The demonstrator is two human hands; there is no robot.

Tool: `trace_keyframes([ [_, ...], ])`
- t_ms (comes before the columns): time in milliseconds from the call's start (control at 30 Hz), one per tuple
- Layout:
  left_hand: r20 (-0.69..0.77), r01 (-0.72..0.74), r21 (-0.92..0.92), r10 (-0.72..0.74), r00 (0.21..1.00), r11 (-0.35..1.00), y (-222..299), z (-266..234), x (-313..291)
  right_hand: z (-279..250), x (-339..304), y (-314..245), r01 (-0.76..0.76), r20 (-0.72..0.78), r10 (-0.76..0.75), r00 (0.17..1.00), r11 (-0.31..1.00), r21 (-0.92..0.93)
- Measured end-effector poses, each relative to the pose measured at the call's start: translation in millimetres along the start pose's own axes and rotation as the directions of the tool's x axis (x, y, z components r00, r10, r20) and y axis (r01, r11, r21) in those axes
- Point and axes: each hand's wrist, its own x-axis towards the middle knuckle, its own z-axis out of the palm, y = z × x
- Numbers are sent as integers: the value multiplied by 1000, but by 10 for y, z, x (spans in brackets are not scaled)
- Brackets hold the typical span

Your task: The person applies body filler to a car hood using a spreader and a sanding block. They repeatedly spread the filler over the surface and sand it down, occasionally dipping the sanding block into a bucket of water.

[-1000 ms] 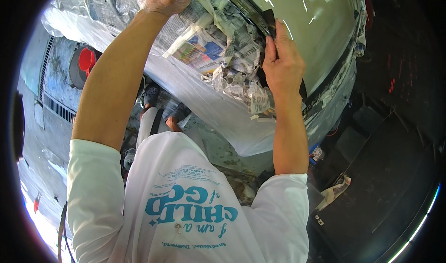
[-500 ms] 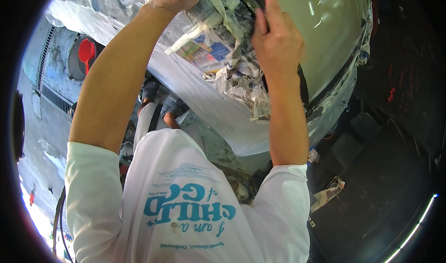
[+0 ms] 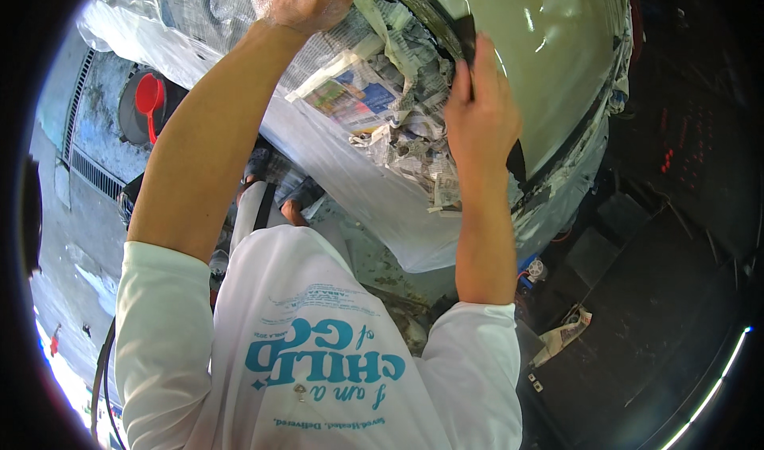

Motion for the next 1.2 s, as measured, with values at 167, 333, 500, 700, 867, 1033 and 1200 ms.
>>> trace_keyframes([
  [167, 17, -166, 175, 166, 986, 970, -70, -72, 25, 62, 188, -168, 28, 6, -27, 1000, 999, -41],
  [333, -3, -4, 16, 4, 1000, 1000, -22, -4, -7, -114, -275, 78, -62, 18, 64, 998, 996, -68],
  [500, 46, 40, -23, -39, 998, 999, 4, 3, -8, -79, -273, 77, -42, -41, 44, 998, 997, 58],
  [700, 58, 37, -45, -34, 998, 998, -33, -5, -7, -65, -186, 0, -162, 49, 157, 986, 980, 112],
  [867, 63, 61, -116, -54, 997, 991, -2, -3, -8, -75, -176, -26, -90, 20, 90, 996, 996, 10],
  [1033, -5, -76, -95, 75, 997, 993, -84, 62, -16, -43, -173, -63, -95, 0, 95, 995, 995, -34],
  [1200, -24, -46, -66, 44, 999, 997, -48, 45, -19, -10, -133, -89, -95, -34, 94, 995, 995, -13],
])
